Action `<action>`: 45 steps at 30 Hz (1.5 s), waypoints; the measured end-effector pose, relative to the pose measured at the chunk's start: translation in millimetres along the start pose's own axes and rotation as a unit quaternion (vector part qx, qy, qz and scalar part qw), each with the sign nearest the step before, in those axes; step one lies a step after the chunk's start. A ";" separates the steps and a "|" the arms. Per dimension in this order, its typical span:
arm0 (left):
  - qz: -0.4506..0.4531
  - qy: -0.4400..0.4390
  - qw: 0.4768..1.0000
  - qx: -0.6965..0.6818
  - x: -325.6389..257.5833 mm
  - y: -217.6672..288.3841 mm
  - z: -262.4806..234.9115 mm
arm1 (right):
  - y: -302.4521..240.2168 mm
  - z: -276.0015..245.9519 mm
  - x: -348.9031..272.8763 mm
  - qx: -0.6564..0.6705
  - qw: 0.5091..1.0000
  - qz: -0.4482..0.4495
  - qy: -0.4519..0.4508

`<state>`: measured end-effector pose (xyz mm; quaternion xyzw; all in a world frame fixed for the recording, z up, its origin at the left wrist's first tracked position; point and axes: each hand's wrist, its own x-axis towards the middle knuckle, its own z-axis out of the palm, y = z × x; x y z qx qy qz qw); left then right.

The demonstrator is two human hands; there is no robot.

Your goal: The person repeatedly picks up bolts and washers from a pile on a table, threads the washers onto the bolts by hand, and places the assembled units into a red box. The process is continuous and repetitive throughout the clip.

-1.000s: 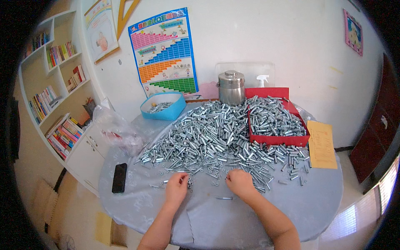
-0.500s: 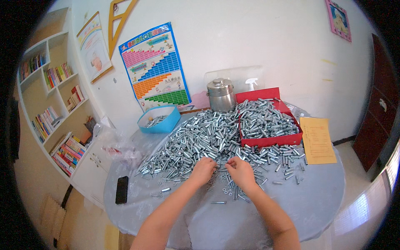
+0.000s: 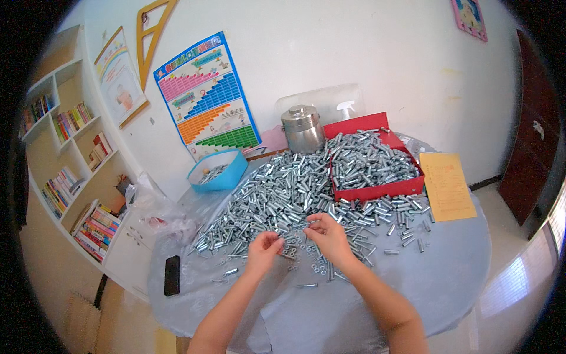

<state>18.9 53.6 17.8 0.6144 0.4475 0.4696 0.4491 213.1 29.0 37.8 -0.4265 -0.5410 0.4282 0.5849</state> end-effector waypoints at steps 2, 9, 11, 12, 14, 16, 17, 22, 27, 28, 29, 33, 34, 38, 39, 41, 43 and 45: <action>-0.074 -0.015 0.985 -0.157 -23.2 9.6 -16.6 | -12.3 11.5 -8.4 0.084 0.996 0.028 -0.010; -0.141 0.003 0.921 -0.363 -58.6 12.2 -30.1 | -11.4 35.2 -25.3 0.181 0.980 0.051 -0.065; -0.145 0.004 0.910 -0.389 -62.0 6.7 -29.9 | -5.6 39.6 -27.7 0.186 0.979 0.042 -0.079; -0.145 0.002 0.904 -0.403 -64.0 5.1 -28.7 | -5.6 41.0 -29.0 0.184 0.979 0.046 -0.078; -0.149 -0.009 0.897 -0.415 -66.7 1.2 -26.3 | -6.6 43.6 -31.6 0.180 0.979 0.055 -0.076; -0.157 -0.025 0.895 -0.416 -68.4 -2.6 -24.0 | -3.9 45.3 -32.4 0.177 0.980 0.053 -0.080; -0.157 -0.029 0.896 -0.414 -69.7 -1.8 -23.6 | -1.9 46.1 -33.2 0.178 0.979 0.053 -0.082; -0.139 0.002 0.902 -0.409 -69.6 -5.9 -31.6 | -7.5 43.3 -30.5 0.167 0.983 0.039 -0.064; -0.123 -0.015 0.908 -0.400 -74.0 -0.4 -28.0 | -3.2 48.6 -36.9 0.153 0.981 0.058 -0.108; -0.120 -0.020 0.911 -0.395 -74.6 -0.3 -26.0 | -4.5 49.7 -38.5 0.154 0.980 0.061 -0.107; -0.110 -0.019 0.923 -0.368 -75.4 -2.8 -25.3 | -7.1 51.1 -40.2 0.155 0.980 0.064 -0.107; -0.058 -0.021 0.972 -0.228 -79.8 -2.3 -20.6 | -7.0 51.7 -43.0 -0.030 0.994 0.027 -0.105; -0.043 -0.021 0.982 -0.184 -81.2 0.9 -19.0 | -7.7 52.5 -43.9 -0.046 0.992 0.015 -0.113; 0.005 -0.004 0.994 -0.105 -82.7 3.4 -13.5 | -5.0 52.2 -42.9 -0.168 0.969 -0.108 -0.149; 0.001 0.003 0.993 -0.121 -83.7 5.3 -12.5 | -3.5 51.5 -42.0 -0.213 0.951 -0.157 -0.159; 0.003 0.023 0.992 -0.128 -84.8 10.0 -10.3 | -4.7 51.6 -42.7 -0.218 0.943 -0.166 -0.187; 0.014 0.050 0.993 -0.110 -84.6 14.0 -8.8 | -6.9 53.3 -43.2 -0.228 0.941 -0.173 -0.182; 0.025 0.076 0.993 -0.090 -83.0 0.9 -13.3 | -9.7 56.4 -45.1 -0.243 0.943 -0.178 -0.142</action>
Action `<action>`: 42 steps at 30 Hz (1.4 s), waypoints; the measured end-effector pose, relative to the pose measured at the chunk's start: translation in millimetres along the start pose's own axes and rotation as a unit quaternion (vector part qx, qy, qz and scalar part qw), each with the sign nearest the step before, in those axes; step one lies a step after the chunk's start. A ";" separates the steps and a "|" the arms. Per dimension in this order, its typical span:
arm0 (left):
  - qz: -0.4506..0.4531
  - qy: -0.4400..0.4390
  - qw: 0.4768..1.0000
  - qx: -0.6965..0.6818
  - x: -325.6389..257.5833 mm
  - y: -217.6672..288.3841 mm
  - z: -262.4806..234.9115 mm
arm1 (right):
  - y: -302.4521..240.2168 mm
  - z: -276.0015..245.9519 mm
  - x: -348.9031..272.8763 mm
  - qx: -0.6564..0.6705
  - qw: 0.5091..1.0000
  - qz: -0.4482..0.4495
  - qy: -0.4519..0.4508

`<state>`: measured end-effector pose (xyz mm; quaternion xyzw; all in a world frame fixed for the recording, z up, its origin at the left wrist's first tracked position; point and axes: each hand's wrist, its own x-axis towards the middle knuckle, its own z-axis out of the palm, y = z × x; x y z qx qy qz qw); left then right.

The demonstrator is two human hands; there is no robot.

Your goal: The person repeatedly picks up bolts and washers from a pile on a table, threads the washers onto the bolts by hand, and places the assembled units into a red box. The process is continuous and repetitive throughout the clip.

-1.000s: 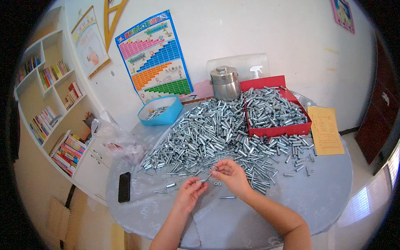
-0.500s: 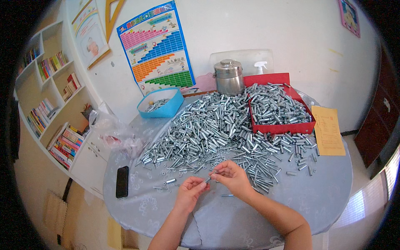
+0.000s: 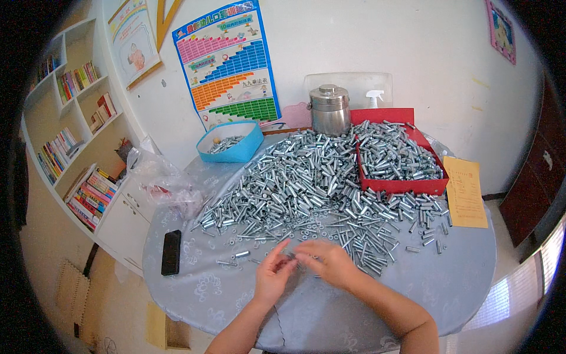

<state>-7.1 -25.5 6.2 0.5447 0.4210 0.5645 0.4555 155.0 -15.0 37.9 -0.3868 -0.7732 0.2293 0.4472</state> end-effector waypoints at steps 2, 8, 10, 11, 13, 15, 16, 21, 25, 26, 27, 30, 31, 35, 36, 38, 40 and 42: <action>0.006 0.035 0.999 0.004 3.0 -2.5 -9.4 | 5.1 -15.5 8.4 0.039 0.992 0.102 0.065; -0.023 0.144 0.980 -0.138 21.0 14.0 -28.9 | 44.9 -39.5 11.2 -0.006 0.980 0.176 0.092; -0.031 0.144 0.979 -0.143 22.2 11.4 -31.6 | 49.5 -36.0 11.5 -0.047 0.983 0.178 0.013; -0.036 0.143 0.979 -0.143 22.2 10.6 -32.8 | 53.1 -33.6 12.8 -0.079 0.986 0.145 -0.009; -0.045 0.156 0.976 -0.147 22.8 11.6 -34.2 | 59.9 -27.0 16.4 -0.144 0.985 0.077 -0.052; -0.047 0.173 0.973 -0.146 23.6 11.7 -37.7 | 63.0 -20.9 21.7 -0.183 0.980 0.029 -0.075; -0.045 0.184 0.971 -0.145 24.6 10.4 -40.4 | 63.5 -18.9 26.7 -0.191 0.979 0.015 -0.076; -0.049 0.212 0.964 -0.154 27.8 11.3 -48.1 | 70.9 0.4 43.4 -0.228 0.961 -0.024 -0.154; -0.057 0.211 0.963 -0.156 28.0 10.0 -49.8 | 61.5 21.3 27.1 -0.286 0.938 -0.032 -0.195; -0.058 0.212 0.963 -0.157 27.2 10.1 -49.1 | 51.0 24.3 21.7 -0.306 0.929 -0.040 -0.205; -0.058 0.207 0.963 -0.159 26.9 10.6 -47.2 | 47.0 27.0 14.6 -0.297 0.929 -0.038 -0.217; -0.058 0.197 0.965 -0.161 26.4 10.8 -43.3 | 36.2 36.2 1.2 -0.222 0.939 -0.066 -0.253; -0.057 0.195 0.966 -0.160 26.0 9.3 -43.2 | 34.7 36.6 0.4 -0.189 0.949 -0.073 -0.242; -0.049 0.183 0.969 -0.159 26.1 5.3 -44.8 | 36.6 27.6 5.8 -0.134 0.976 0.025 -0.170; -0.052 0.181 0.970 -0.156 26.3 4.4 -45.1 | 40.2 20.7 10.3 -0.138 0.976 0.081 -0.147; -0.059 0.176 0.971 -0.151 26.6 2.8 -44.4 | 56.7 3.2 22.5 -0.193 0.977 0.051 -0.080; -0.060 0.170 0.970 -0.160 26.2 3.0 -42.2 | 69.1 -7.8 30.4 -0.238 0.970 0.036 -0.044; -0.063 0.167 0.970 -0.167 26.8 3.9 -40.2 | 77.9 -11.3 34.3 -0.270 0.961 0.035 -0.038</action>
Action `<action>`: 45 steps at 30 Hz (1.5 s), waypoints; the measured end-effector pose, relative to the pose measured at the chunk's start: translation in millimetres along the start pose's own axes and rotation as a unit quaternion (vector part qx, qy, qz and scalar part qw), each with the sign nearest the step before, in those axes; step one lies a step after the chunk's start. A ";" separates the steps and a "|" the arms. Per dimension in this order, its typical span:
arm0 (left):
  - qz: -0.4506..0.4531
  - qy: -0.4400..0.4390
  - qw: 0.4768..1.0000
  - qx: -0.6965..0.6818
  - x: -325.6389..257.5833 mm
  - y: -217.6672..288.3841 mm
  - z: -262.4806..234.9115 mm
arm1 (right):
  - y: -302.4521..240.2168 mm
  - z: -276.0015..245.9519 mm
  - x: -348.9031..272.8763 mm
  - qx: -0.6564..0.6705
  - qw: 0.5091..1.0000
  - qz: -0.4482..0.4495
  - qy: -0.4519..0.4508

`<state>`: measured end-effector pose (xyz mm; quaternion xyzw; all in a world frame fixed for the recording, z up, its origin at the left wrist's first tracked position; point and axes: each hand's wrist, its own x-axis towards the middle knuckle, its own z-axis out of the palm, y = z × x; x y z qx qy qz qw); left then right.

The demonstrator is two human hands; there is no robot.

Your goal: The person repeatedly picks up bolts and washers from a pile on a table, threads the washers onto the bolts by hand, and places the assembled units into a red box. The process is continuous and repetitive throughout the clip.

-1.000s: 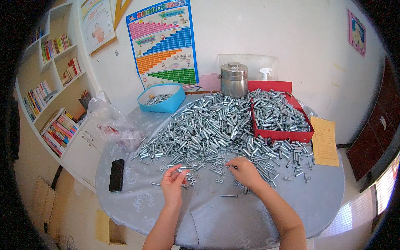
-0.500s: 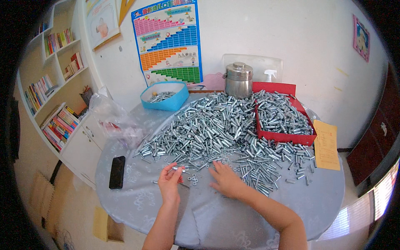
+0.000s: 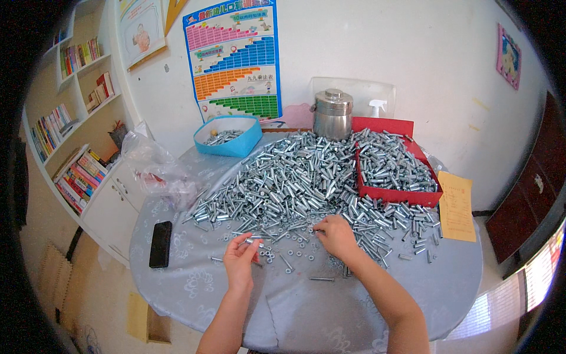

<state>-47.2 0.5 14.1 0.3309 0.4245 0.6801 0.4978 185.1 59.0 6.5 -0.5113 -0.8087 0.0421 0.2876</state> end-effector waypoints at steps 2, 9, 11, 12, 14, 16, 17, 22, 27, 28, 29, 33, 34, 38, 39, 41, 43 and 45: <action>-0.005 0.004 1.000 -0.003 -0.9 2.1 1.7 | 1.7 3.7 1.5 -0.014 0.999 -0.046 0.005; -0.016 -0.003 1.000 -0.002 -3.3 2.7 1.9 | -5.1 0.0 -5.8 0.033 0.996 -0.080 -0.013; -0.022 -0.005 1.000 -0.008 -4.7 3.6 3.9 | -2.5 -0.7 -4.3 0.021 0.998 -0.058 0.002; -0.022 -0.007 1.000 -0.006 -4.7 3.0 4.0 | -2.6 -1.2 -2.3 0.017 0.999 -0.050 0.002; -0.022 -0.011 1.000 0.000 -4.4 0.2 2.9 | -2.4 0.3 0.5 0.009 0.999 -0.047 -0.003; -0.029 -0.020 0.999 0.004 -3.6 -2.8 2.2 | -1.7 3.3 3.1 0.000 0.998 -0.055 -0.012; -0.033 -0.024 0.999 0.006 -3.3 -3.5 1.8 | -2.5 3.7 3.6 0.006 0.999 -0.050 -0.013; -0.054 -0.025 0.998 0.017 -6.0 -1.6 4.3 | -7.8 -0.3 0.1 0.011 0.999 -0.040 -0.033; -0.081 -0.036 0.996 0.008 -7.8 -2.7 4.3 | -15.4 -5.1 -8.4 0.043 0.998 -0.046 0.001; -0.090 -0.033 0.995 0.003 -8.2 -4.0 4.4 | -18.6 -6.9 -9.6 0.037 0.998 -0.043 0.012; -0.099 -0.030 0.995 -0.001 -8.5 -4.7 3.9 | -27.9 -12.0 -10.8 0.125 0.991 0.035 -0.012; -0.147 -0.029 0.988 -0.025 -7.6 -11.7 4.0 | -48.0 -15.9 -14.8 0.413 0.884 0.199 -0.090; -0.152 -0.035 0.987 -0.029 -8.6 -12.3 3.8 | -49.1 -13.8 -17.0 0.468 0.854 0.201 -0.103; -0.174 -0.051 0.983 -0.022 -12.0 -12.7 5.8 | -57.0 -6.1 -21.1 0.541 0.816 0.176 -0.104; -0.180 -0.056 0.982 -0.025 -12.3 -13.1 6.0 | -57.8 -5.7 -21.5 0.530 0.823 0.175 -0.104; -0.192 -0.066 0.979 -0.031 -12.6 -13.9 6.5 | -58.0 -4.7 -22.4 0.495 0.851 0.152 -0.090; -0.209 -0.071 0.974 -0.048 -11.7 -15.5 5.4 | -57.6 -3.2 -23.4 0.444 0.887 0.108 -0.061; -0.223 -0.070 0.971 -0.059 -11.7 -16.4 5.3 | -57.7 -3.3 -22.8 0.351 0.936 0.010 -0.015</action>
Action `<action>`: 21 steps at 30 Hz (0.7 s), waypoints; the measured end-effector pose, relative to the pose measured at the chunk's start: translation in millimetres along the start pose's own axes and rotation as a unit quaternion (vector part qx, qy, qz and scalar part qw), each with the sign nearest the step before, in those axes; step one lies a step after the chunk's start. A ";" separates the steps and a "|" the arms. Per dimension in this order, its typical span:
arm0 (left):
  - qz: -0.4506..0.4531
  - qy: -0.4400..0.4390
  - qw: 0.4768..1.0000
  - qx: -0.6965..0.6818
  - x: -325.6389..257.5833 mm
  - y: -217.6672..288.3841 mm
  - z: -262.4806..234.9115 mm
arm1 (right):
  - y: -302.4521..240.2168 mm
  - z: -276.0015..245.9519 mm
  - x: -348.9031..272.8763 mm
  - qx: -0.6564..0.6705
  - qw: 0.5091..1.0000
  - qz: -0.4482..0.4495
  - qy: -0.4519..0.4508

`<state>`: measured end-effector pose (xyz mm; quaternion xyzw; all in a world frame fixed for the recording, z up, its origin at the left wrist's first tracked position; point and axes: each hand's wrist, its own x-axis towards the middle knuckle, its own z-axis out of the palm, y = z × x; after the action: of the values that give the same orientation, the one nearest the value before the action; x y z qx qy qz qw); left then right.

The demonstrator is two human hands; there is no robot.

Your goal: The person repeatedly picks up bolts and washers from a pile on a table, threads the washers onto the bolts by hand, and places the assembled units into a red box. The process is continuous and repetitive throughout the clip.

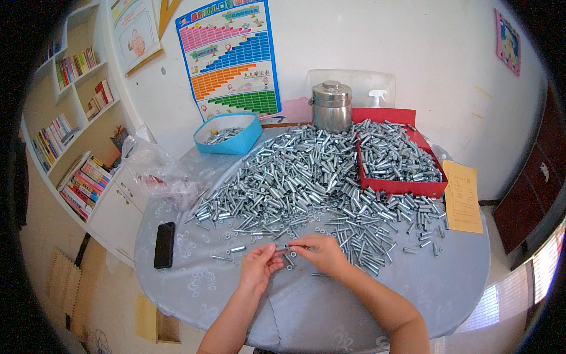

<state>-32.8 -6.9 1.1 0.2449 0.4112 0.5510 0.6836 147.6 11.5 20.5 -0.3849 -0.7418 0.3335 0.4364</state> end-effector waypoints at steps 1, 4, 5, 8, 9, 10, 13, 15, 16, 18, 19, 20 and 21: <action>-0.005 0.004 1.000 -0.003 -0.1 0.1 0.2 | -0.4 0.1 0.5 -0.053 0.997 -0.054 0.005; -0.010 0.006 1.000 -0.013 -0.7 -0.7 2.0 | -5.8 0.8 0.2 -0.111 0.990 -0.082 0.016; -0.011 0.005 1.000 -0.017 -0.8 -1.0 3.2 | -7.9 0.4 0.9 -0.114 0.989 -0.088 0.028; 0.001 -0.002 1.000 0.006 -4.9 0.2 8.2 | -10.2 -1.1 2.5 -0.108 0.988 -0.090 0.059; -0.004 -0.013 1.000 0.021 -5.4 1.0 8.4 | -9.3 -1.7 2.4 -0.097 0.990 -0.078 0.068; -0.008 -0.025 0.999 0.037 -5.8 2.1 7.9 | -8.6 -2.5 2.2 -0.085 0.991 -0.067 0.077; -0.020 -0.040 0.996 0.071 -6.7 2.8 9.0 | -7.9 -8.1 4.6 -0.104 0.989 -0.095 0.039; -0.023 -0.050 0.996 0.069 -7.0 0.4 10.1 | -2.8 -4.2 2.3 -0.102 0.989 -0.106 -0.008; -0.022 -0.058 0.996 0.057 -7.3 -2.7 9.3 | -1.1 -2.5 1.6 -0.100 0.988 -0.112 -0.031; -0.014 -0.053 0.998 0.030 -5.7 -5.1 6.6 | -4.3 -1.3 2.8 0.007 1.000 0.002 -0.015; -0.007 -0.041 0.999 0.015 -3.7 -4.1 4.7 | -6.6 -1.8 3.9 0.061 0.996 0.059 -0.007; 0.001 -0.031 1.000 -0.002 -2.1 -2.4 3.7 | -9.4 -7.1 6.8 0.036 0.997 0.067 0.018; 0.001 -0.025 1.000 -0.012 -1.3 -0.4 2.3 | -11.7 -15.7 10.4 0.010 0.996 0.076 0.042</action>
<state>-30.7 -8.0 2.4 0.2509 0.3872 0.5498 0.6963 155.2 17.3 40.5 -0.4492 -0.6878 0.3568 0.4447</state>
